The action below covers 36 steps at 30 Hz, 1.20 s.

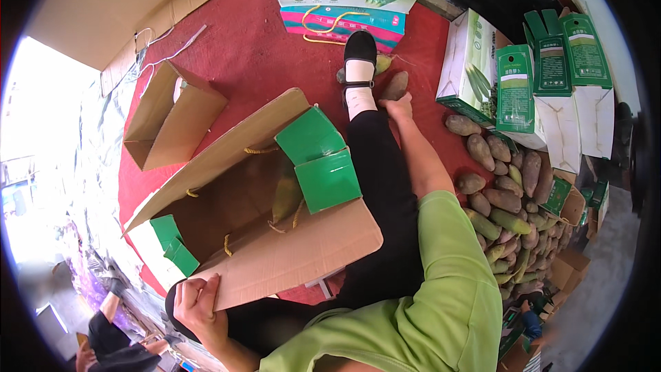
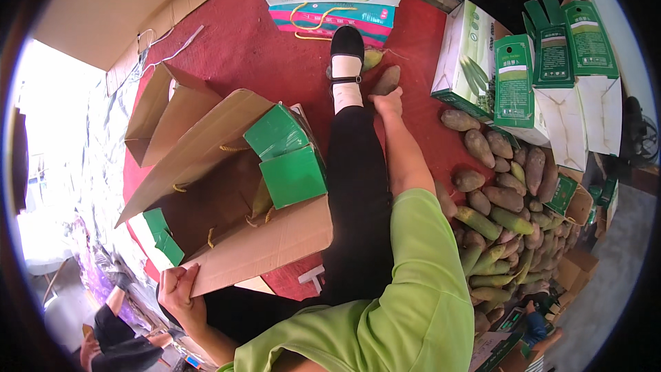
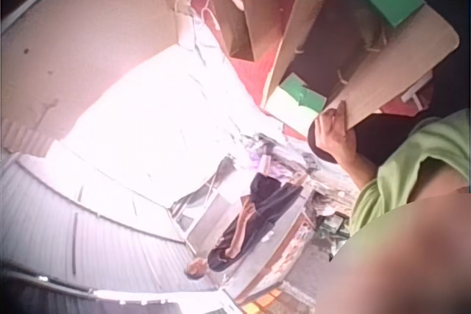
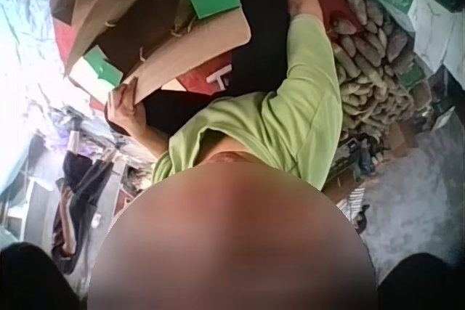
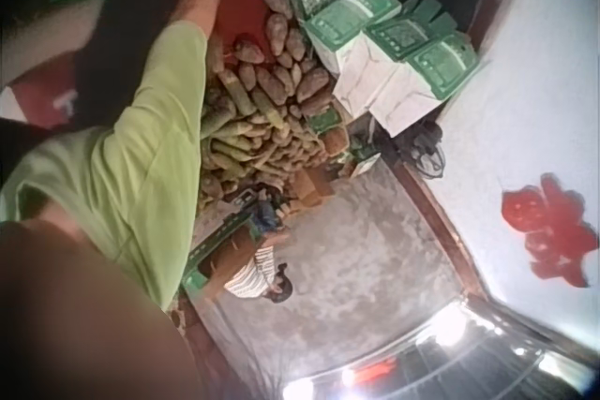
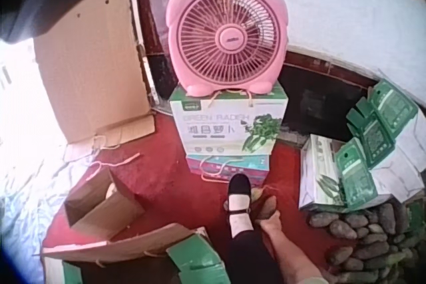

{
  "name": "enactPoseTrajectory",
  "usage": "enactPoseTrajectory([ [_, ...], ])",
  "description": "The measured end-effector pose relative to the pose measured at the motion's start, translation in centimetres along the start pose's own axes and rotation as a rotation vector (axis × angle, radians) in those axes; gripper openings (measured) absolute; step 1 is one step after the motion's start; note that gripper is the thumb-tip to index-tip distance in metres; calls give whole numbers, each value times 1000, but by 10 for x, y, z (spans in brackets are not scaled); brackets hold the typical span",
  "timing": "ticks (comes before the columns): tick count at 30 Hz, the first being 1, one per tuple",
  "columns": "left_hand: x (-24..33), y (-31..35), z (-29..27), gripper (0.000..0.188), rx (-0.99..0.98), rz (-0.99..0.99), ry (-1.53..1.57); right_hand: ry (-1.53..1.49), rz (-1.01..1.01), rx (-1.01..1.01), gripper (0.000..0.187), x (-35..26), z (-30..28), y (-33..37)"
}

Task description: Sorting and weighing green radishes into boxes for packaging.

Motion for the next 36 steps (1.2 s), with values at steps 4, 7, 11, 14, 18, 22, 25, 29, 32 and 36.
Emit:
enactPoseTrajectory([
  [4,-4,5,-5,28,-51,-40,-9,-176,114,-76,96,18,-10,12],
  [7,-3,0,-5,27,-2,4,-14,-453,239,-395,72,40,-35,19],
  [11,-7,1,-4,24,-25,21,11,-588,261,-338,52,44,-79,53],
  [14,-7,5,-7,21,2,15,25,-705,84,-410,50,12,-114,84],
  [18,-8,11,-11,17,34,35,19,-649,-225,-509,61,-72,-161,165],
  [22,-10,16,-11,16,60,58,37,-574,-562,-613,69,-149,-189,260],
  [25,-10,19,-12,15,57,72,35,-326,-821,-863,71,-197,-188,330],
  [29,-14,24,-12,20,54,78,32,133,-1052,-1085,68,-234,-136,400],
  [32,-15,24,-7,17,38,85,29,569,-1137,-1082,70,-239,-70,425],
  [36,-16,24,-5,14,37,89,43,1032,-1145,-1030,69,-224,18,431],
])
Point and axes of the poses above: each hand's wrist, its own y-axis away from the middle knuckle, its own z-axis out of the palm, x = y × z, the point moved 3 cm from there along -y, towards the middle knuckle, and after that the axes turned 11 degrees about -y, right-handed, at the moved point
